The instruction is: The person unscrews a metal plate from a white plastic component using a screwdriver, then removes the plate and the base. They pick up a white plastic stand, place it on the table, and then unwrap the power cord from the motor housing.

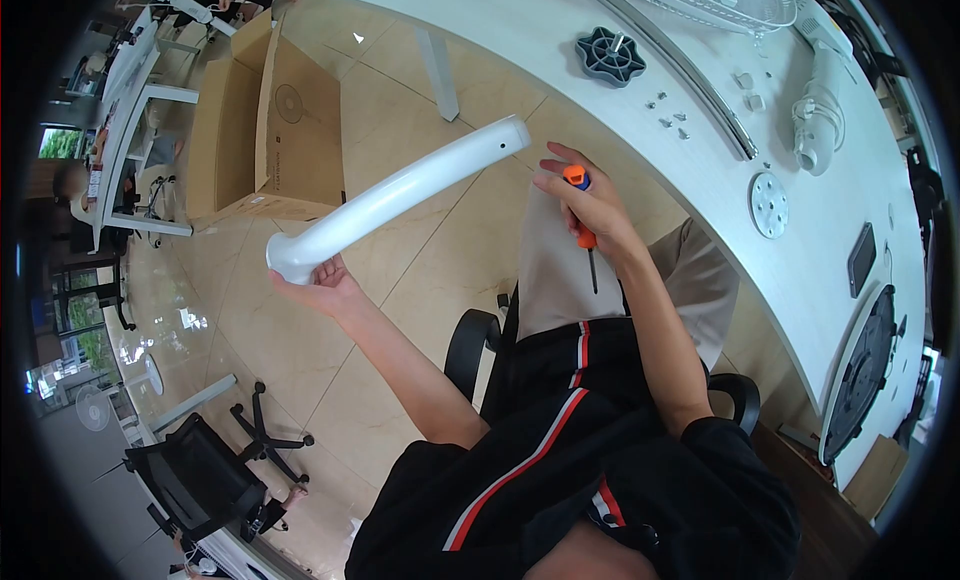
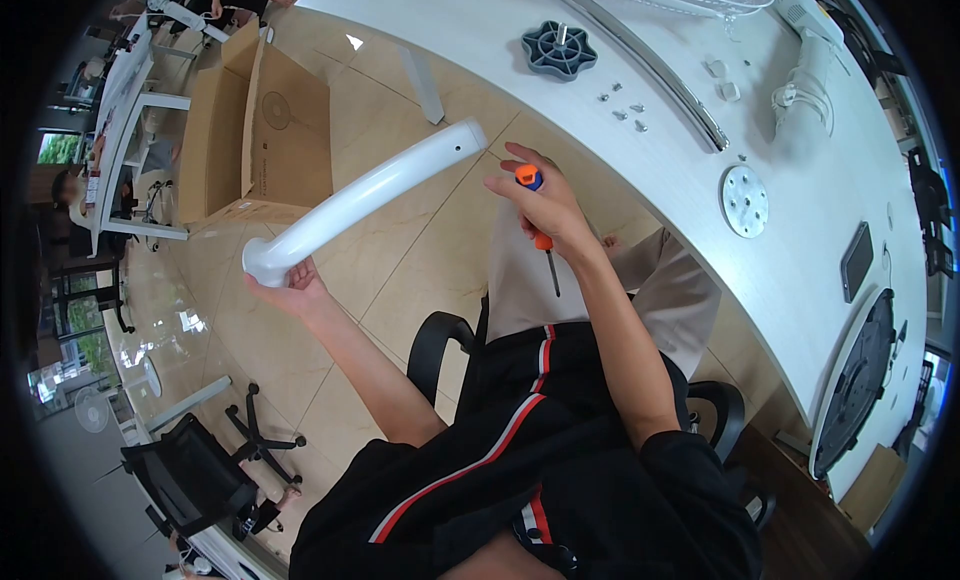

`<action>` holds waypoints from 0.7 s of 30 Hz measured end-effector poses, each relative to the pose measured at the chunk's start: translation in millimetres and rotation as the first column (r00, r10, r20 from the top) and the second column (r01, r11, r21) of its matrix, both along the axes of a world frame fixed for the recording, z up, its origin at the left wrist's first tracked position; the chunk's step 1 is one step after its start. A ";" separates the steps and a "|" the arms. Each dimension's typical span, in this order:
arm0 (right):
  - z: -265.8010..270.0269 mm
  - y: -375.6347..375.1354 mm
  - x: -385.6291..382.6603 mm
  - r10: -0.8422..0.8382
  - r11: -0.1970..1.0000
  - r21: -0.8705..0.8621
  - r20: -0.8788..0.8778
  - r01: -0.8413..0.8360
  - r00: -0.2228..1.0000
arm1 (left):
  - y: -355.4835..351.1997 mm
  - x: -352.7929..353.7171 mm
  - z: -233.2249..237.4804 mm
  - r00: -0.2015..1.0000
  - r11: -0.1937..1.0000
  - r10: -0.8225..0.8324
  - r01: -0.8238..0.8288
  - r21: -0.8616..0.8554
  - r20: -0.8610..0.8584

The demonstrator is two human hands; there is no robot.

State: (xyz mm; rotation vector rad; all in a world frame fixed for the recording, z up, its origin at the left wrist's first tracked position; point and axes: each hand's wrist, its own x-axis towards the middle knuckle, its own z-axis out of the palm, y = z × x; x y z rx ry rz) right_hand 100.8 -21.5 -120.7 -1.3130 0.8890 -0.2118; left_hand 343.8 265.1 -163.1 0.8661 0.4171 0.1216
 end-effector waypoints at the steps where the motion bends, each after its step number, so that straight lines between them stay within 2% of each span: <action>1: 2.5 1.7 1.4 -0.006 1.000 0.000 0.026 0.006 1.000 | 0.5 0.5 -1.5 1.000 1.000 -0.009 0.009 -0.005 -0.009; 6: 17.1 13.5 4.9 -0.035 0.999 0.009 0.138 0.034 0.990 | 0.4 1.5 -6.0 0.999 0.999 -0.037 0.037 -0.019 -0.022; 10: 33.3 17.7 6.5 -0.043 0.999 0.028 0.182 0.039 0.982 | 5.2 3.2 -11.3 0.998 0.989 -0.035 0.027 -0.143 -0.055; 13: 45.1 28.9 7.3 -0.046 0.990 -0.121 0.202 0.072 0.978 | 3.7 0.5 -11.6 0.995 0.978 -0.038 0.018 -0.209 -0.091; 15: 57.4 31.4 5.2 0.007 0.989 -0.148 0.190 0.021 0.982 | 3.5 1.4 -14.2 0.992 0.974 -0.033 0.003 -0.227 -0.125; 16: 60.2 32.8 4.8 0.035 0.987 -0.162 0.184 -0.005 0.982 | 2.5 1.8 -16.5 0.991 0.965 -0.069 0.038 -0.259 -0.111; 19: 50.5 40.6 6.4 0.156 0.895 -0.445 0.263 -0.023 0.952 | -6.7 5.8 -32.8 0.971 0.924 -0.215 0.166 -0.344 -0.108; 21: 55.3 55.8 10.1 0.195 0.874 -0.486 0.310 -0.021 0.930 | -18.8 13.9 -54.8 0.917 0.876 -0.363 0.276 -0.397 -0.163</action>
